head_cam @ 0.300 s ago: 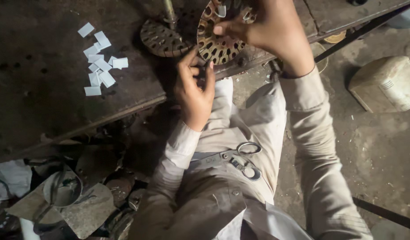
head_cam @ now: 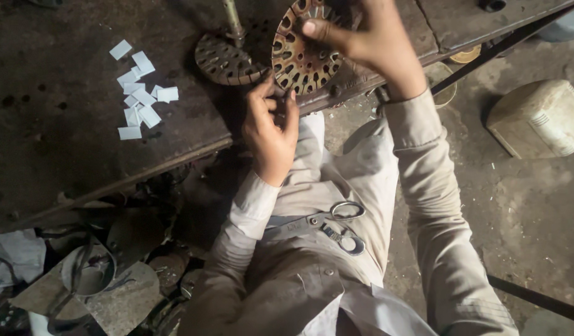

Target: The person cuts small white rectangular pieces using scissors and inserts them into the slots of a circular metal motor stator. The person repeats this process for multiple pieces, placing them into the stator's slots.

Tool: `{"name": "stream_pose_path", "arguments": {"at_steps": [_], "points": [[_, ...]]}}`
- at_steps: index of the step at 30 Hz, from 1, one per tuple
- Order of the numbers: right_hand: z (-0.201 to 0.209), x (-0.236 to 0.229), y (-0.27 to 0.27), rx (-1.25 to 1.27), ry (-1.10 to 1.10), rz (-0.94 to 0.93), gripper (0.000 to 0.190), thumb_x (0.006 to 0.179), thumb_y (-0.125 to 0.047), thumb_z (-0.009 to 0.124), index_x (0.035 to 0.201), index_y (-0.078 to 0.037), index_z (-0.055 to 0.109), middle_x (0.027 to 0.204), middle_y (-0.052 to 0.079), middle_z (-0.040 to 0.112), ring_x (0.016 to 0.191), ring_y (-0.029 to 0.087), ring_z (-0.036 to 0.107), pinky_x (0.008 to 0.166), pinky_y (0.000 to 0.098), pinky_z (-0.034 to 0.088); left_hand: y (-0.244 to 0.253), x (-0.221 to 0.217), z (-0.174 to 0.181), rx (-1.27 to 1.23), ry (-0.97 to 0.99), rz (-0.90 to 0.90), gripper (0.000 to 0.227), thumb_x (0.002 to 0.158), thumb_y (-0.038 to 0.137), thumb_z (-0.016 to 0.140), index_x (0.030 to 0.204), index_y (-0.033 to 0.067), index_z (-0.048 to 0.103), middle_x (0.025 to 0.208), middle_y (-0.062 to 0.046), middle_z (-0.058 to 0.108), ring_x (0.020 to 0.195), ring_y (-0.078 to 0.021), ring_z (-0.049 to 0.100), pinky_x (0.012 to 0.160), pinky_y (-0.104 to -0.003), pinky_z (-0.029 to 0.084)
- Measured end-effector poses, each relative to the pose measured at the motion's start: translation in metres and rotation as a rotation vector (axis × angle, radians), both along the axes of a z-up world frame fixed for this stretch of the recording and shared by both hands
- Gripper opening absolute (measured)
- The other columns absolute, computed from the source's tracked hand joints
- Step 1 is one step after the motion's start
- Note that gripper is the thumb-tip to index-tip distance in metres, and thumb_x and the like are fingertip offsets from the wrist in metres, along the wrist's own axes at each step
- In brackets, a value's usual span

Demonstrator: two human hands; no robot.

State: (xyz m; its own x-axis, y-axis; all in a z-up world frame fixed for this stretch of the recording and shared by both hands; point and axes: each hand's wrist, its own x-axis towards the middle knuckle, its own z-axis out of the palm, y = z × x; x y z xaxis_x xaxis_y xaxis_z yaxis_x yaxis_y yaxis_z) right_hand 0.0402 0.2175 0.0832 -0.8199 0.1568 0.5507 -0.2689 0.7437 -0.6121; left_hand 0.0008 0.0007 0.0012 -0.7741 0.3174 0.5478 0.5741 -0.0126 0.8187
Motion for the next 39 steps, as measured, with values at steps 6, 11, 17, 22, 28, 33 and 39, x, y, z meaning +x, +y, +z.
{"name": "stream_pose_path", "arguments": {"at_steps": [6,11,17,22,28,33,39], "points": [[-0.009,-0.006,-0.011,-0.071,0.046,0.048,0.053,0.101,-0.018,0.088,0.139,0.002,0.057,0.135,0.012,0.066,0.128,0.022,0.063,0.114,0.0378,0.05,-0.002,0.0,0.002,-0.065,-0.059,0.01,0.037,0.098,0.008,0.074,0.129,-0.0003,0.057,0.083,-0.008,0.065,0.068,-0.0171,0.066,0.059,-0.032,0.05],[-0.006,-0.015,-0.02,-0.14,0.035,-0.079,0.045,0.097,-0.019,0.088,0.13,-0.002,0.062,0.118,0.007,0.071,0.11,0.018,0.067,0.101,0.0342,0.053,-0.001,-0.001,0.002,-0.049,0.024,0.023,0.035,0.099,0.009,0.075,0.128,-0.0001,0.056,0.089,-0.01,0.065,0.071,-0.0183,0.063,0.061,-0.033,0.05],[-0.001,-0.005,-0.015,-0.396,-0.092,0.083,0.06,0.098,-0.013,0.092,0.145,-0.002,0.057,0.131,0.005,0.068,0.123,0.016,0.064,0.112,0.0325,0.053,-0.001,-0.002,0.002,-0.03,0.071,0.033,0.037,0.097,0.009,0.074,0.128,-0.0019,0.056,0.103,-0.014,0.068,0.072,-0.0206,0.063,0.061,-0.034,0.05],[-0.006,-0.007,-0.014,-0.4,-0.049,0.076,0.061,0.098,-0.014,0.092,0.145,-0.002,0.055,0.133,0.004,0.066,0.124,0.015,0.064,0.112,0.0323,0.054,-0.001,-0.002,0.002,-0.059,0.051,0.026,0.036,0.1,0.01,0.074,0.129,-0.0011,0.057,0.098,-0.011,0.068,0.074,-0.0204,0.064,0.066,-0.035,0.051],[-0.013,-0.013,-0.019,-0.199,-0.002,-0.057,0.048,0.099,-0.015,0.094,0.134,-0.002,0.063,0.121,0.005,0.073,0.113,0.014,0.068,0.104,0.0316,0.056,-0.002,0.0,0.002,-0.041,0.041,0.017,0.036,0.1,0.01,0.073,0.13,-0.0014,0.056,0.102,-0.013,0.069,0.074,-0.02,0.064,0.064,-0.034,0.05],[-0.008,-0.005,-0.016,-0.326,-0.043,0.118,0.049,0.103,-0.015,0.09,0.14,-0.002,0.061,0.129,0.004,0.071,0.119,0.014,0.067,0.109,0.0317,0.056,-0.002,0.0,0.002,-0.062,0.062,0.047,0.036,0.101,0.011,0.075,0.131,-0.0001,0.057,0.092,-0.011,0.064,0.074,-0.0212,0.061,0.066,-0.035,0.05],[-0.007,-0.005,-0.021,-0.314,-0.034,-0.005,0.047,0.099,-0.013,0.09,0.136,-0.001,0.064,0.124,0.004,0.071,0.114,0.014,0.068,0.104,0.0315,0.056,-0.002,-0.001,0.0,-0.036,0.093,0.027,0.037,0.101,0.011,0.073,0.131,-0.0004,0.055,0.106,-0.013,0.069,0.074,-0.0215,0.062,0.066,-0.035,0.05]]}}
